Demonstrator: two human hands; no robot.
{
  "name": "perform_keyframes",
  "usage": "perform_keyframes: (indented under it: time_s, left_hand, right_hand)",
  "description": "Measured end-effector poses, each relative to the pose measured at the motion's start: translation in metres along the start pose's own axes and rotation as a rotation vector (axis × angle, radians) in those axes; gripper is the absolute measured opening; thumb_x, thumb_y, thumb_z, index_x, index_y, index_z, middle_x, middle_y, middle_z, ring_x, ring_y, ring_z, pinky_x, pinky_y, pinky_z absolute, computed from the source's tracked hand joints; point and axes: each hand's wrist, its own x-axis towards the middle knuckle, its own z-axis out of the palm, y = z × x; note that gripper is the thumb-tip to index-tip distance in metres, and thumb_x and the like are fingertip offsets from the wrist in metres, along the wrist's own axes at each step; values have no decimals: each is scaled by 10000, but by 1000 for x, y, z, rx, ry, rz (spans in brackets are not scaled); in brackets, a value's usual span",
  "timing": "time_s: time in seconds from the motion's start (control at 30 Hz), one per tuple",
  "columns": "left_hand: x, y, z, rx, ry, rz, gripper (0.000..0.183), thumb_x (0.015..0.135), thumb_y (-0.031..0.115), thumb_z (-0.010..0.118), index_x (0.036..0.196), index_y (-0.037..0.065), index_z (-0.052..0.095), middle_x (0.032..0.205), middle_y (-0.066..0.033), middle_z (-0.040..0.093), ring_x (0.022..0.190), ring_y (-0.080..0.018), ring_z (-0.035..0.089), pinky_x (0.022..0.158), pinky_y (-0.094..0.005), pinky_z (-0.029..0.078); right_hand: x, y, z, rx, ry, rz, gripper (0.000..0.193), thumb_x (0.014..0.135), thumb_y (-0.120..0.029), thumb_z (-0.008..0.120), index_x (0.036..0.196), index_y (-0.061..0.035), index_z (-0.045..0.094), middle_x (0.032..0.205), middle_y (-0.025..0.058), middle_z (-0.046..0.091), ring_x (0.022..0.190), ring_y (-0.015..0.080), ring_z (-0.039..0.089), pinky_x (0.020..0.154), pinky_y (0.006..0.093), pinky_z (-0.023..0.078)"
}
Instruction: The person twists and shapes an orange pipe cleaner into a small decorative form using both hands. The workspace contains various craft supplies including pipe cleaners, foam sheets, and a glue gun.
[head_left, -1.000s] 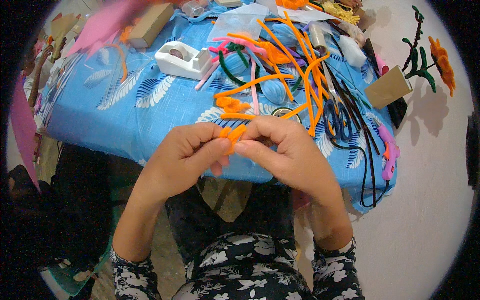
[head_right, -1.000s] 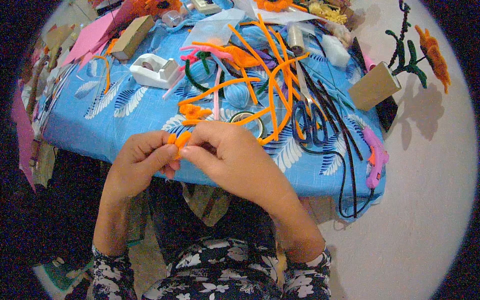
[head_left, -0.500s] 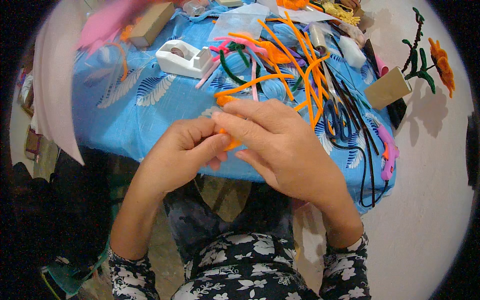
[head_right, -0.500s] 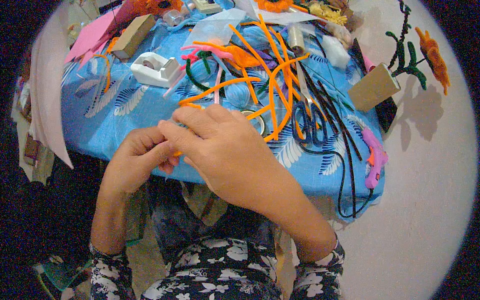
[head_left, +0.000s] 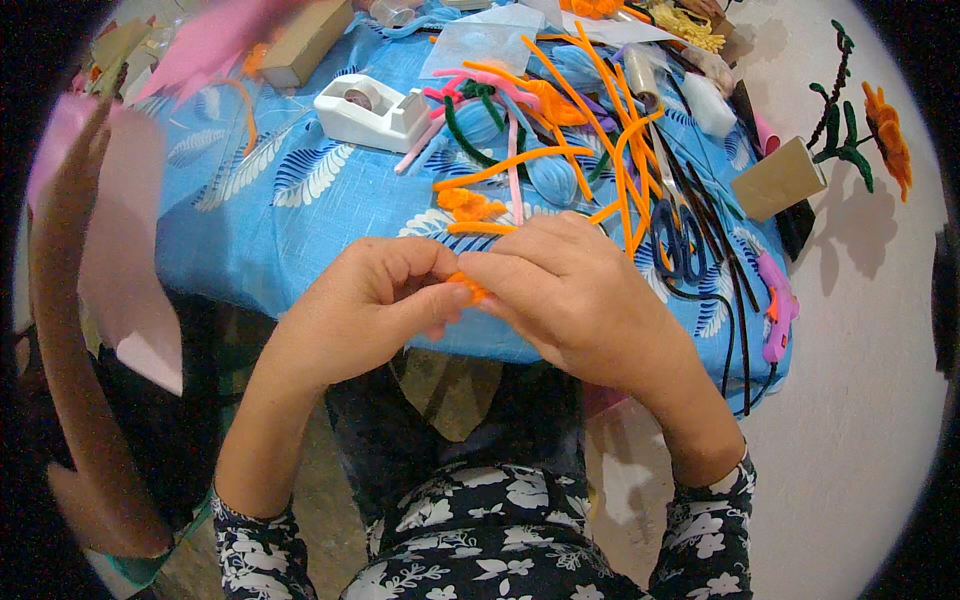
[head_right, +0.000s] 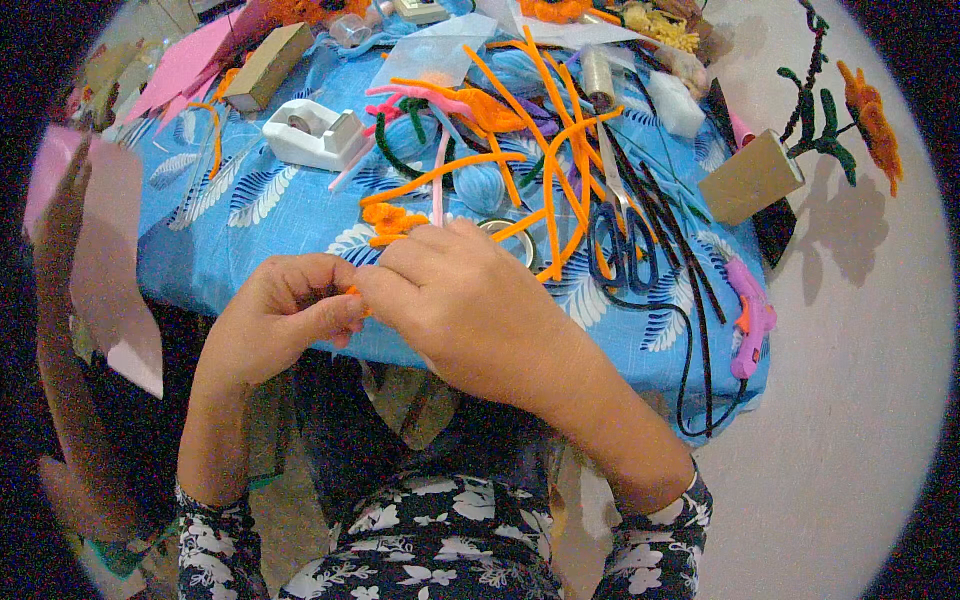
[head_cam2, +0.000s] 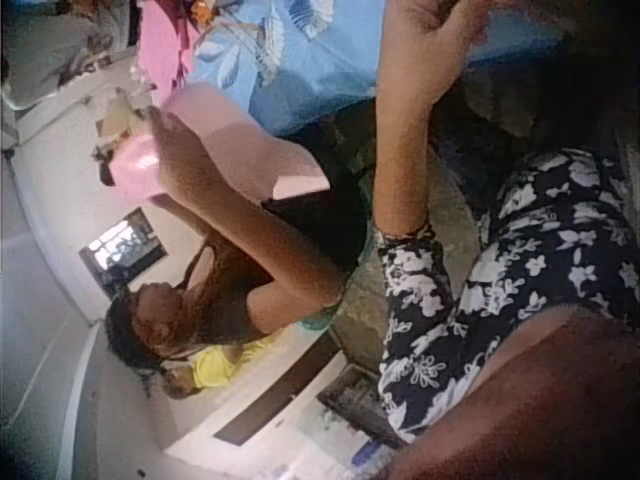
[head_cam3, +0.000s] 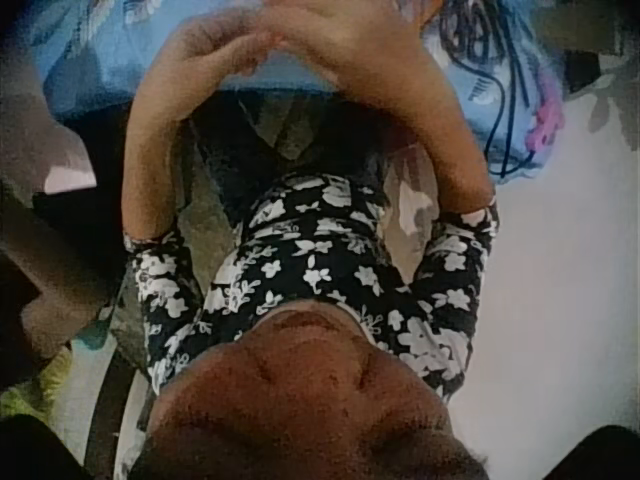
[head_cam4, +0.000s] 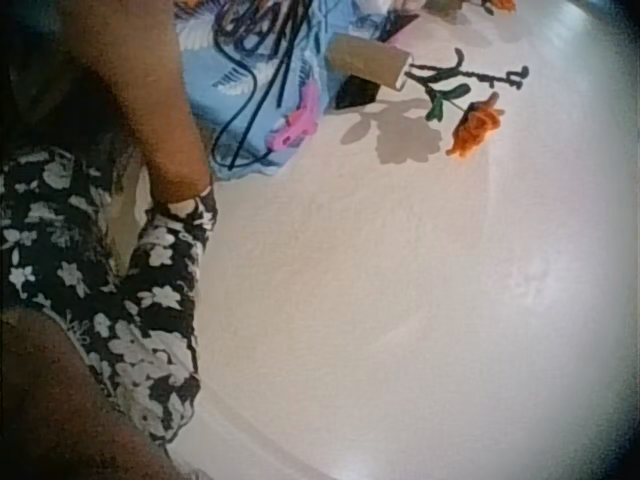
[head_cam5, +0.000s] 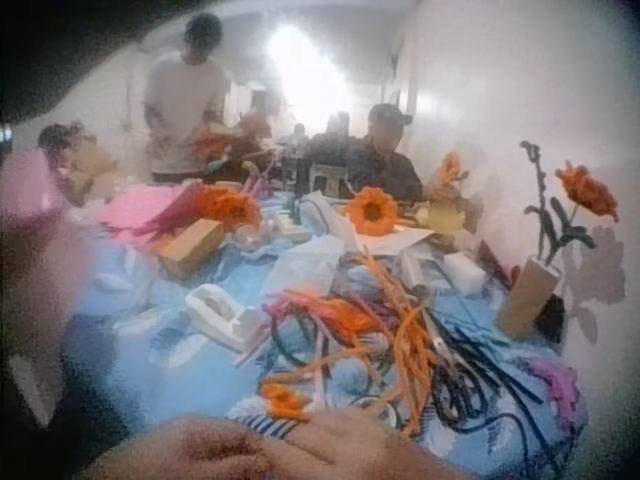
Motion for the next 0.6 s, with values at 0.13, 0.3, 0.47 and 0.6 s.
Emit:
perform_keyframes:
  time_s: [0.13,0.3,0.47,0.6]
  left_hand:
    - [1,-2,1,-41,0,1,108,829,100,550,859,6,594,683,34,538,599,-25,474,536,-171,394]
    - [0,-4,1,-38,33,-8,89,814,91,559,833,14,599,656,65,505,569,-1,425,486,-156,338]
    - [0,-4,2,-58,59,-30,92,800,102,569,808,14,592,644,51,510,564,-14,437,491,-168,346]
    - [2,-3,2,-35,53,-45,100,796,112,575,802,14,590,639,53,499,561,-15,430,485,-174,339]
  right_hand:
    - [-1,3,3,19,65,-25,176,717,-111,563,875,-34,564,764,82,552,746,257,545,660,359,408]
    - [0,4,7,31,116,-45,122,724,-113,519,811,-31,545,735,85,539,726,258,543,631,361,402]
    - [-1,3,8,-11,107,-41,87,721,-115,515,760,-38,526,725,88,535,710,259,540,619,358,403]
    - [-1,2,7,-81,89,-48,86,718,-123,505,736,-40,518,708,88,521,700,251,539,605,355,404]
